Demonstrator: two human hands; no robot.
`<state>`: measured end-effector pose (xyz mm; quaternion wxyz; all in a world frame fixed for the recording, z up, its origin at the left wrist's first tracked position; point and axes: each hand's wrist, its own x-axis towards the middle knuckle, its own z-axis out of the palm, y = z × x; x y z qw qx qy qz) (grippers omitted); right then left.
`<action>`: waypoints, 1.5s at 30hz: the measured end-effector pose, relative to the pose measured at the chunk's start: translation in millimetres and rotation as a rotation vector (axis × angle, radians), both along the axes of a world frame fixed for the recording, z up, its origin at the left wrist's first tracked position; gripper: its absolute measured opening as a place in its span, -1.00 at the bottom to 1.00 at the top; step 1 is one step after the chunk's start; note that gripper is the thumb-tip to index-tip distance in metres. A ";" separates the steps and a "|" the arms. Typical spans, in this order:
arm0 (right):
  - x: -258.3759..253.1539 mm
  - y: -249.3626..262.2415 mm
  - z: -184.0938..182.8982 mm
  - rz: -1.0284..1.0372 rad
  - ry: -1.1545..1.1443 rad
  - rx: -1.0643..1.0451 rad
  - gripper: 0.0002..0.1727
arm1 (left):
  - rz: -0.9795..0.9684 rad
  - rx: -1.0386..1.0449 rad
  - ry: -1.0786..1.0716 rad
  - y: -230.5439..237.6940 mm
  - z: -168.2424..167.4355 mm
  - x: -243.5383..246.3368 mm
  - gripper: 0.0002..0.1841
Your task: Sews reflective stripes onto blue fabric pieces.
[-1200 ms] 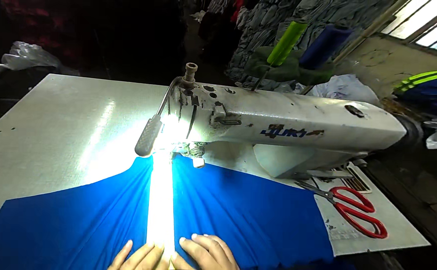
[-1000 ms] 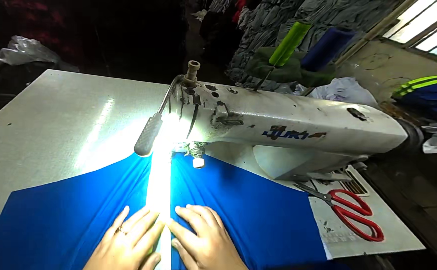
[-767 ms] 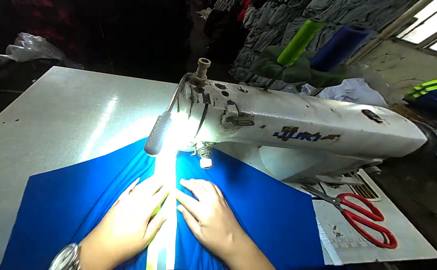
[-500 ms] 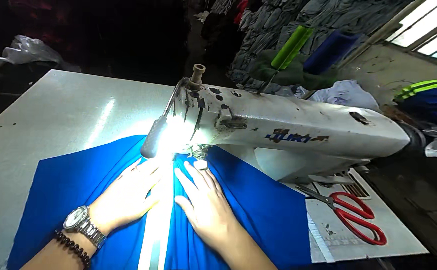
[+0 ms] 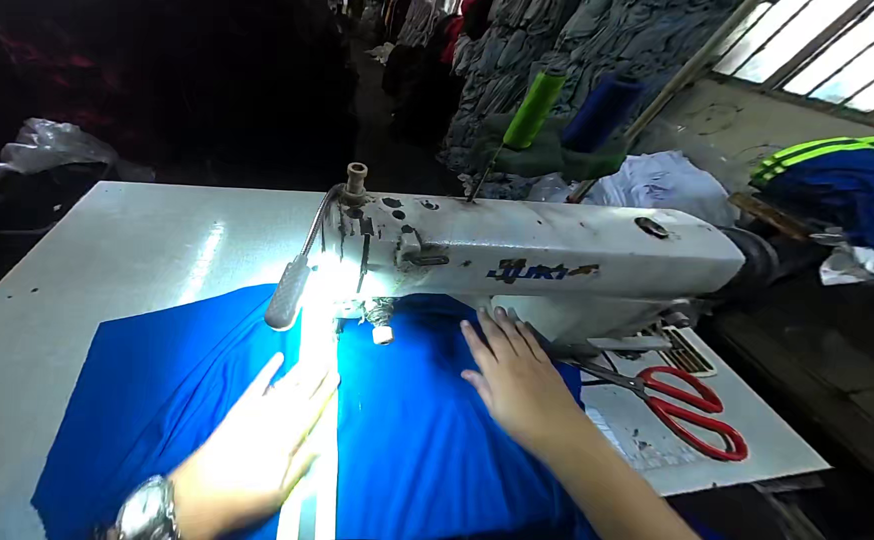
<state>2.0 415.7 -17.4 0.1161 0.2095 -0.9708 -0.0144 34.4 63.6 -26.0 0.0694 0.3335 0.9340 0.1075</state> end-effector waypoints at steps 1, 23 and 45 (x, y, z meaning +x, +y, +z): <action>12.2 -18.9 -0.1 0.014 0.034 -0.037 -0.30 | 0.002 0.019 0.011 3.2 -4.7 13.6 -0.31; 95.1 -60.5 -15.1 0.340 -0.357 -0.221 -0.31 | -0.115 0.197 0.018 -4.4 7.0 47.2 -0.47; 56.8 -74.9 -17.0 0.359 -0.105 -0.269 -0.36 | -0.221 0.120 0.097 -23.6 -12.2 6.0 -0.39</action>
